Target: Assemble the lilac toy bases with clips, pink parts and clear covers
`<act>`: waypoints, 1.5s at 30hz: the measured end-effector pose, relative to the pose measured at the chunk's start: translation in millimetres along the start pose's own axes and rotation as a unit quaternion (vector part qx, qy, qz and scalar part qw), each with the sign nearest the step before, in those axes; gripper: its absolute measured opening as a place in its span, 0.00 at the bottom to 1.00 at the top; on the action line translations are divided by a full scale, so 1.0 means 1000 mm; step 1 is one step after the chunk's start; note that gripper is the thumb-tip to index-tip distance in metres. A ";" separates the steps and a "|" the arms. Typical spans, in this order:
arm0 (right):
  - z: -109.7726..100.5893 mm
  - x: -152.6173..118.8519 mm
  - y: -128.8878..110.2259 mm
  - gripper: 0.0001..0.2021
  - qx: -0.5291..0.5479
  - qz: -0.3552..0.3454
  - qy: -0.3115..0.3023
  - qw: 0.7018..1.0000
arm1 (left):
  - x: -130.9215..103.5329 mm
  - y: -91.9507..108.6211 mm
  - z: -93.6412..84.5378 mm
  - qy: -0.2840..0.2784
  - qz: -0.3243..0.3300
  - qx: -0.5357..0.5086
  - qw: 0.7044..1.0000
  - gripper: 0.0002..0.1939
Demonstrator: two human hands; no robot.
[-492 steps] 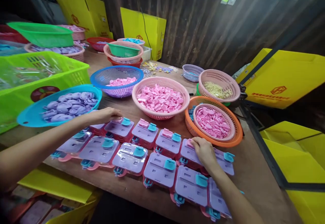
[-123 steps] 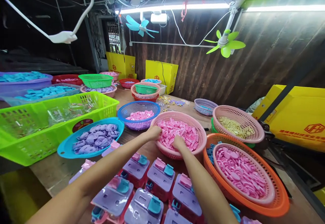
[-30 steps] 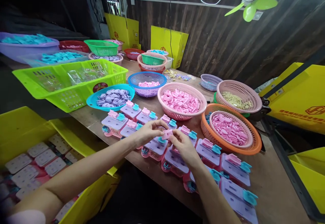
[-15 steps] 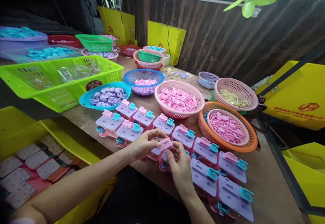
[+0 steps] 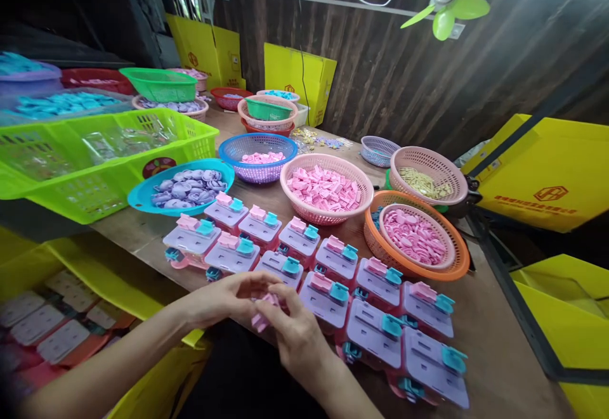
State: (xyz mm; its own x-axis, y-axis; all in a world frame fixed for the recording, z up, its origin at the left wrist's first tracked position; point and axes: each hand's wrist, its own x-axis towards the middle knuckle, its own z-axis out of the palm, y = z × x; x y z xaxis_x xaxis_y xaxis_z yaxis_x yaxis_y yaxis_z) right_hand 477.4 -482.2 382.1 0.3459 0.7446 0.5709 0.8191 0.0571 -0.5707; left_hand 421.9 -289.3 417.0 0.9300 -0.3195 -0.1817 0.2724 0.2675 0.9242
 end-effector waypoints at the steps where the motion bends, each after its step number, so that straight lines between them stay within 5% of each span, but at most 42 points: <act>1: 0.005 0.000 -0.005 0.25 0.031 0.018 0.009 0.999 | -0.004 0.000 -0.001 -0.021 -0.007 0.020 1.000 0.27; 5: 0.018 -0.004 -0.015 0.22 0.089 0.095 0.095 0.987 | -0.012 -0.005 -0.006 -0.052 -0.018 0.085 0.995 0.33; 8: 0.016 -0.026 0.002 0.17 -0.029 0.138 0.161 0.977 | -0.011 -0.006 -0.010 -0.013 -0.021 0.126 0.992 0.29; 12: -0.004 -0.063 0.039 0.13 -0.298 0.213 0.241 0.899 | -0.006 0.002 -0.020 0.060 0.006 0.153 0.986 0.16; 15: -0.022 -0.069 0.054 0.18 -0.315 0.312 0.257 0.859 | 0.003 0.013 -0.025 0.078 0.029 0.209 0.974 0.13; 22: -0.051 -0.037 0.059 0.16 -0.116 0.445 0.147 0.876 | 0.036 0.029 -0.042 0.140 0.096 0.308 0.936 0.16; 28: -0.065 -0.033 0.062 0.09 -0.023 0.457 0.114 0.882 | 0.045 0.039 -0.049 0.196 0.108 0.409 0.885 0.26; 38: -0.067 -0.036 0.057 0.10 0.049 0.503 0.082 0.859 | 0.052 0.046 -0.050 0.205 0.132 0.459 0.854 0.14; 42: -0.089 -0.045 0.049 0.16 0.029 0.486 0.143 0.861 | 0.056 0.049 -0.059 0.227 0.107 0.477 0.842 0.19; 45: -0.105 -0.049 0.044 0.15 -0.062 0.469 0.216 0.854 | 0.064 0.044 -0.064 0.194 0.101 0.461 0.860 0.20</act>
State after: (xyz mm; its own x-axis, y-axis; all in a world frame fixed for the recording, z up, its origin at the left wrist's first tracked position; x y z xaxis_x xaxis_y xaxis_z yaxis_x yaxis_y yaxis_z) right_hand 544.1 -585.8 390.7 0.9912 0.1074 0.0772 0.1222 -0.5210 -0.8448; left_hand 509.5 -239.7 424.9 0.9964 0.0238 0.0817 -0.0503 -0.6100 0.7908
